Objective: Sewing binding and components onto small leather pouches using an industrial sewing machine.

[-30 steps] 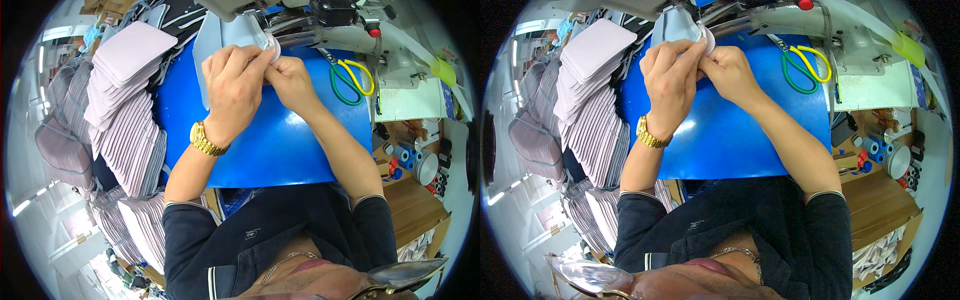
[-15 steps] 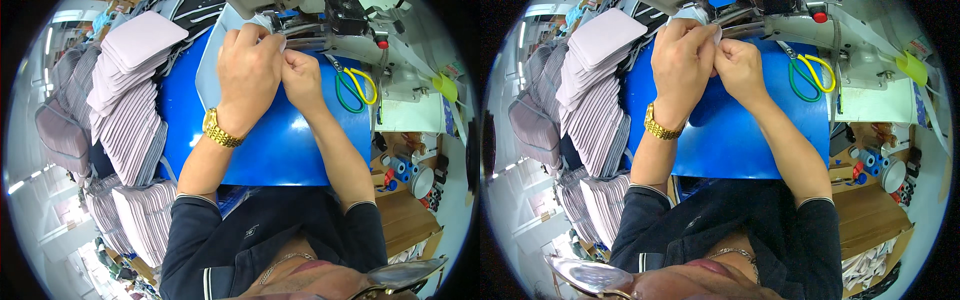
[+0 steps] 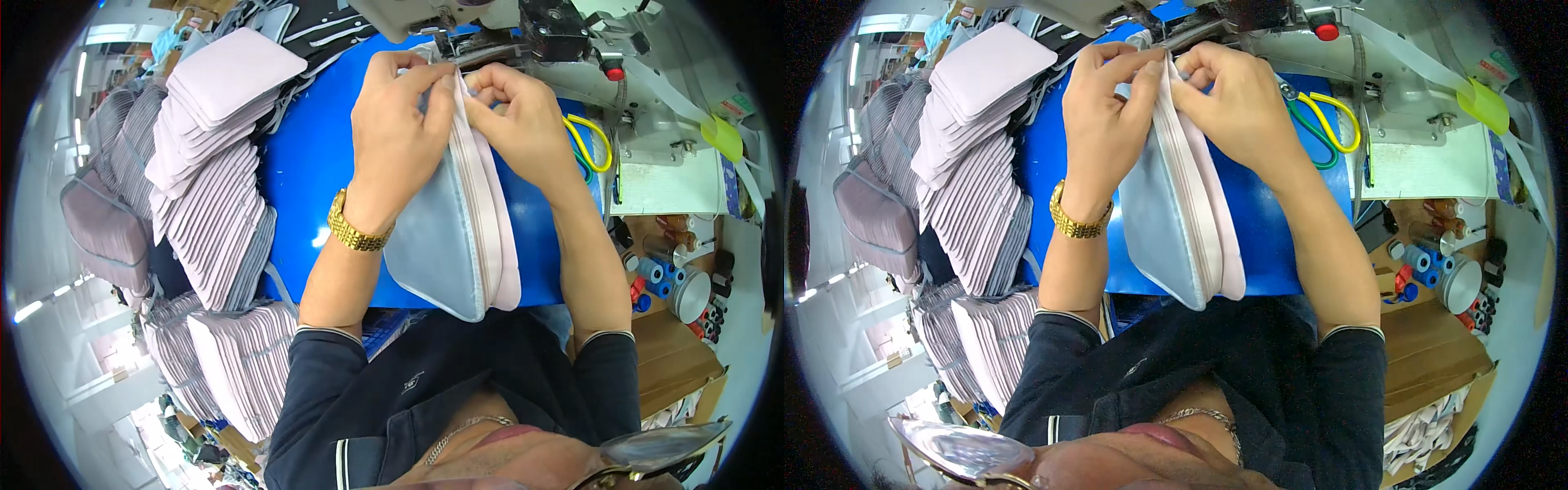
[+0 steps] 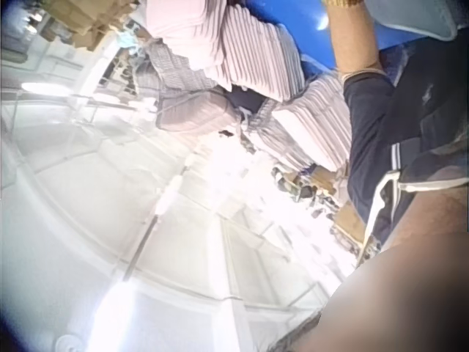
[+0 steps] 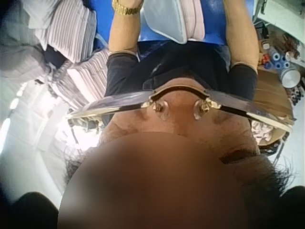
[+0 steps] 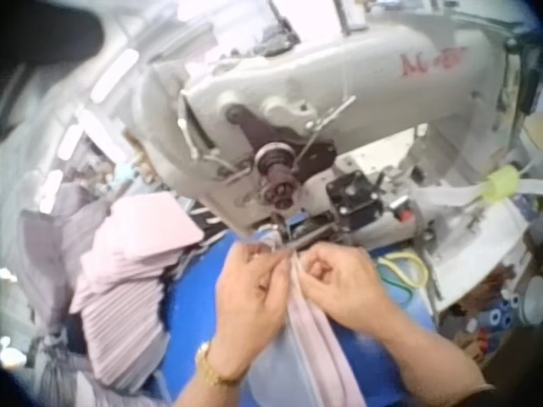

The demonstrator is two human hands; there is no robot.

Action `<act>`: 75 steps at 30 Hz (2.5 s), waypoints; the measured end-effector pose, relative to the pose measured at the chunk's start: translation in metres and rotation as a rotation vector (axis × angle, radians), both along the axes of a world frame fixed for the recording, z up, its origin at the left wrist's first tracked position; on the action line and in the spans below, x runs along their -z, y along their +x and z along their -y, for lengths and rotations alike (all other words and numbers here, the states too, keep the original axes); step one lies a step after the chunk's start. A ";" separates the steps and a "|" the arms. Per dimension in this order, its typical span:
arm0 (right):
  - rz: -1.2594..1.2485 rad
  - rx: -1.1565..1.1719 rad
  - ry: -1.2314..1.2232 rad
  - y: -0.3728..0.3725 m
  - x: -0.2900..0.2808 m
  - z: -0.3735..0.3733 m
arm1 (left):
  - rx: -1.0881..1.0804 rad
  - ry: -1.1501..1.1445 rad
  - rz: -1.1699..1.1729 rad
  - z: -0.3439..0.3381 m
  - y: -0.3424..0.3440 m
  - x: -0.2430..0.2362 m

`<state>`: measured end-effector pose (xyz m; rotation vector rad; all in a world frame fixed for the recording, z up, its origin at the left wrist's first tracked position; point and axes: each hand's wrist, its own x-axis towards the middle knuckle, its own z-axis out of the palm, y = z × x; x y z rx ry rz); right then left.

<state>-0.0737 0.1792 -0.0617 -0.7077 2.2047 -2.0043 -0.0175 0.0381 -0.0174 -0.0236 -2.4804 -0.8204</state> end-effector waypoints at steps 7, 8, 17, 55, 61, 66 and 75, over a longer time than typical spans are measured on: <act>0.060 -0.016 -0.201 0.009 0.000 -0.001 | 0.024 0.087 -0.020 0.001 0.007 0.009; 0.092 -0.029 -0.214 0.007 0.001 -0.001 | 0.059 -0.037 -0.115 0.001 0.014 0.007; 0.157 -0.084 -0.271 0.002 0.002 -0.002 | 0.338 -0.195 -0.001 -0.054 0.151 0.024; 0.232 -0.132 -0.265 0.002 -0.003 -0.002 | 0.265 -0.342 -0.179 0.004 0.027 -0.015; 0.240 -0.118 -0.238 0.000 -0.003 -0.002 | 0.286 -0.381 -0.196 0.016 0.000 -0.011; 0.257 -0.082 -0.256 0.001 -0.004 0.000 | 0.294 -0.464 -0.188 0.020 -0.019 -0.008; 0.173 -0.052 -0.373 0.049 -0.019 -0.004 | 0.095 -0.105 -0.295 0.021 0.018 0.031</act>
